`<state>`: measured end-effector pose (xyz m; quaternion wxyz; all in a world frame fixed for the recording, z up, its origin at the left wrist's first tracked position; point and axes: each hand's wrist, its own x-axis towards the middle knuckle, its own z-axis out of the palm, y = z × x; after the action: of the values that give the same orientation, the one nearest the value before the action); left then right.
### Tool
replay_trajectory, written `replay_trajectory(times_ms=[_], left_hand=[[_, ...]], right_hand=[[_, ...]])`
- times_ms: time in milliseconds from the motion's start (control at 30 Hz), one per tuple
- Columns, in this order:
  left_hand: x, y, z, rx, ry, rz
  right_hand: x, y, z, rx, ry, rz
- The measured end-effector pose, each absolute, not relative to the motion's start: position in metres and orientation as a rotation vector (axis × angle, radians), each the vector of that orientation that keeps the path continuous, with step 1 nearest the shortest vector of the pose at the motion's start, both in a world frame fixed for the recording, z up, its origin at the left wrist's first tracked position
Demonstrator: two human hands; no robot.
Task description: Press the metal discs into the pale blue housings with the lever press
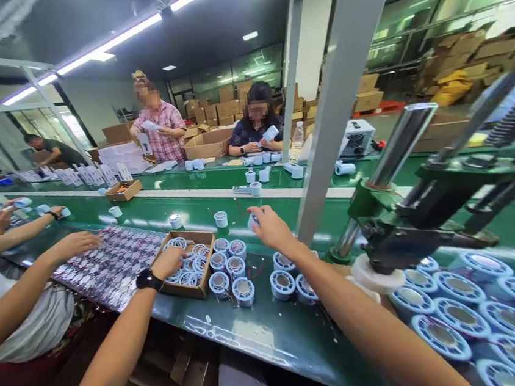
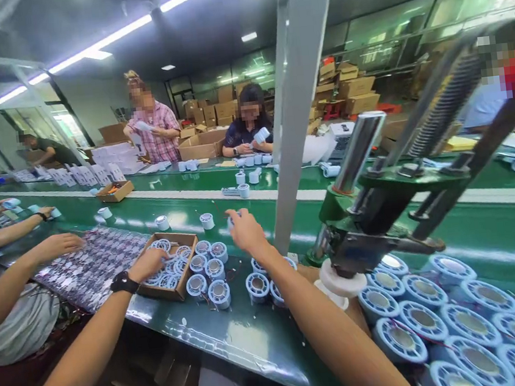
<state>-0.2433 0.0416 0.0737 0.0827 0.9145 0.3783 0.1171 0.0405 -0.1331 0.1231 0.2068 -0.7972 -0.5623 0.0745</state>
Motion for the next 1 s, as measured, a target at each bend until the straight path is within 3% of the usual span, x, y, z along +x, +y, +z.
replay_trajectory(times_ms=[167, 300, 400, 500, 800, 1000], left_hand=[[-0.249, 0.033, 0.08, 2.703, 1.13, 0.598], [-0.221, -0.055, 0.064, 2.625, 0.818, 0.583], [-0.177, -0.14, 0.036, 2.521, 0.353, 0.225], [-0.141, -0.187, 0.011, 2.484, 0.308, 0.221], [-0.142, -0.207, -0.022, 2.491, 0.607, 0.5], [-0.135, -0.214, -0.02, 2.534, 0.503, 0.364]], right_hand=[[0.019, -0.292, 0.094, -1.697, -2.011, 0.368], [0.01, -0.371, 0.036, -1.782, -1.803, 0.401], [0.014, -0.385, 0.002, -1.859, -1.543, 0.286], [0.019, -0.387, -0.017, -1.807, -1.354, 0.148], [0.005, -0.382, -0.049, -1.78, -0.964, -0.167], [0.007, -0.38, -0.049, -1.819, -0.919, -0.228]])
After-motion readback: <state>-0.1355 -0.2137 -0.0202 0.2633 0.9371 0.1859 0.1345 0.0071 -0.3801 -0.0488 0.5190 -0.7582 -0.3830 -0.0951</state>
